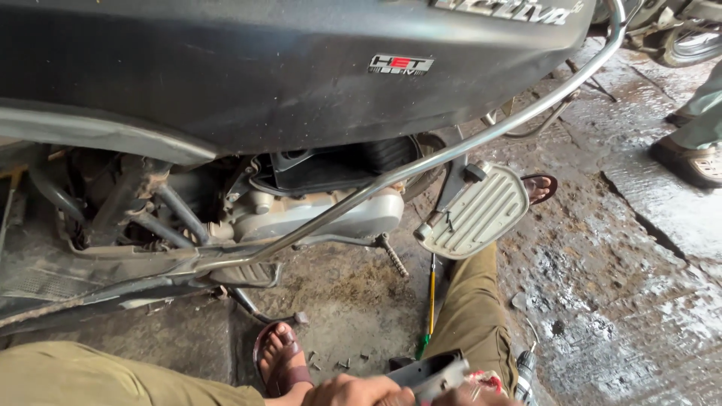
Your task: The person removes a black plastic cover from the motorcycle using a cordless drill, cleans the cover with a red cloth, and then reattaches it to the motorcycle frame.
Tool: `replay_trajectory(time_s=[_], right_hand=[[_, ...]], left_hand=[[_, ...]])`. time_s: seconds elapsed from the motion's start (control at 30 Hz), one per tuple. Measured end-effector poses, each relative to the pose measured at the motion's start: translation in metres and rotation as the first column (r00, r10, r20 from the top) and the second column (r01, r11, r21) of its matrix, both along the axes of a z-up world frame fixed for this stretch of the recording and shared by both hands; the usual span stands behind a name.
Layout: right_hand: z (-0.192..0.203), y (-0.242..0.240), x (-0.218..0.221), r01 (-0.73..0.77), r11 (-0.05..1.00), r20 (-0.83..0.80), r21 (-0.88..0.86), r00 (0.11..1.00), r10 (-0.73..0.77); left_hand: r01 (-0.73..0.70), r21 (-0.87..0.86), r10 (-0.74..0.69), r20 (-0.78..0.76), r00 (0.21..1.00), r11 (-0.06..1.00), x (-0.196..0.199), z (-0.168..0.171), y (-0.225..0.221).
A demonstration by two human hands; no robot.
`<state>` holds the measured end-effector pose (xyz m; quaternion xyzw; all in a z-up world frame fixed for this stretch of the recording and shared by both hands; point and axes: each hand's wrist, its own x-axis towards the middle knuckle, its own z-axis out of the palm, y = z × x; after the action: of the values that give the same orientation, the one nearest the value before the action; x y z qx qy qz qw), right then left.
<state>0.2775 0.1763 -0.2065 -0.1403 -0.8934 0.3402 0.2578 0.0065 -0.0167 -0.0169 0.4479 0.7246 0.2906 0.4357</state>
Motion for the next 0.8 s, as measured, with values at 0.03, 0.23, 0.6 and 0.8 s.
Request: replay_trajectory(time_s=[0.03, 0.23, 0.6, 0.8], right_hand=[[0.07, 0.007, -0.023, -0.015, 0.997, 0.062, -0.078, 0.998, 0.02], [0.171, -0.011, -0.05, 0.149, 0.988, -0.018, -0.052, 0.989, -0.15], [0.112, -0.04, -0.079, -0.103, 0.994, 0.019, 0.021, 0.995, 0.102], [0.134, -0.024, -0.067, -0.268, 0.83, 0.075, 0.489, 0.961, 0.266]], left_hand=[[-0.019, -0.015, 0.019, 0.002, 1.0, 1.0, -0.001, 0.002, -0.001], [0.003, -0.036, 0.0, 0.082, 0.997, 0.999, -0.022, 0.014, -0.013], [0.019, 0.019, -0.02, 0.049, 0.999, 1.0, -0.017, -0.01, -0.009], [0.042, 0.009, -0.042, 0.105, 0.994, 0.999, -0.015, 0.007, -0.01]])
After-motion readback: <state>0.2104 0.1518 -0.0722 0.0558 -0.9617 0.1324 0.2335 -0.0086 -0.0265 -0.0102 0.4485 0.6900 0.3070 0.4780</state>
